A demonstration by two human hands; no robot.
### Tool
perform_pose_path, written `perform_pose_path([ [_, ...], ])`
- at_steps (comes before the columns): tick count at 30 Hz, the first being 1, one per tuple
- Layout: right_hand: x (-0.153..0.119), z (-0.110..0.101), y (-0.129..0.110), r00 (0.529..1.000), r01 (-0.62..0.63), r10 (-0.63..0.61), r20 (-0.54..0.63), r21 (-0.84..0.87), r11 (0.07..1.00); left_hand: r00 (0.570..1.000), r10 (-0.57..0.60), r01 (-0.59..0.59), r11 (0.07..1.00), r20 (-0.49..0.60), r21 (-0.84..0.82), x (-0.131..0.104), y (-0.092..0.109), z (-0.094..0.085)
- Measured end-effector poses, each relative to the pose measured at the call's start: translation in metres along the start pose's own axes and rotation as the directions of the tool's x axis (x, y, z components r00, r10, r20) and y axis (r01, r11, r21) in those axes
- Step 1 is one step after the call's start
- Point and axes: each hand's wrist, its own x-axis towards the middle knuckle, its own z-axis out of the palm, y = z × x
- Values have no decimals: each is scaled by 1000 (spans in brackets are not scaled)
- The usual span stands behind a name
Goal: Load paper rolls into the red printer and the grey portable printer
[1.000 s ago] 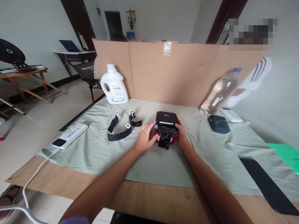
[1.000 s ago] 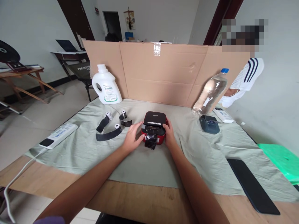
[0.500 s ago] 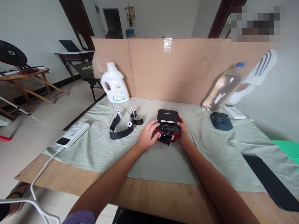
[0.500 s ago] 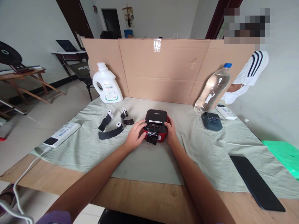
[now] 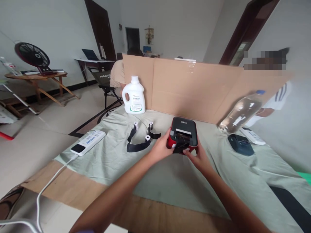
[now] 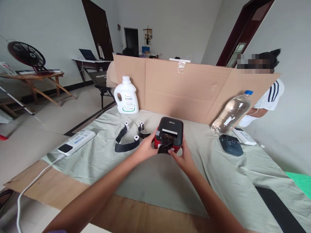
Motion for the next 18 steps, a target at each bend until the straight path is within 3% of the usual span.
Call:
perform_pose_path([
  [3, 47, 28, -41, 986, 113, -120, 112, 71, 991, 1000, -14, 13, 998, -17, -66, 19, 6, -66],
  [5, 80, 56, -68, 969, 121, -154, 193, 174, 977, 999, -10, 5, 996, -51, -90, 29, 4, -113],
  [10, 144, 154, -108, 932, 149, -241, 270, 321, 935, 983, -73, 61, 995, -166, -79, 25, -16, -215],
  [14, 170, 230, -112, 894, 157, -285, 347, 354, 922, 955, -157, 148, 988, -252, -52, 2, -44, -266],
  [18, 184, 278, -98, 877, 163, -286, 385, 320, 933, 933, -235, 223, 972, -272, -74, -14, -85, -289],
])
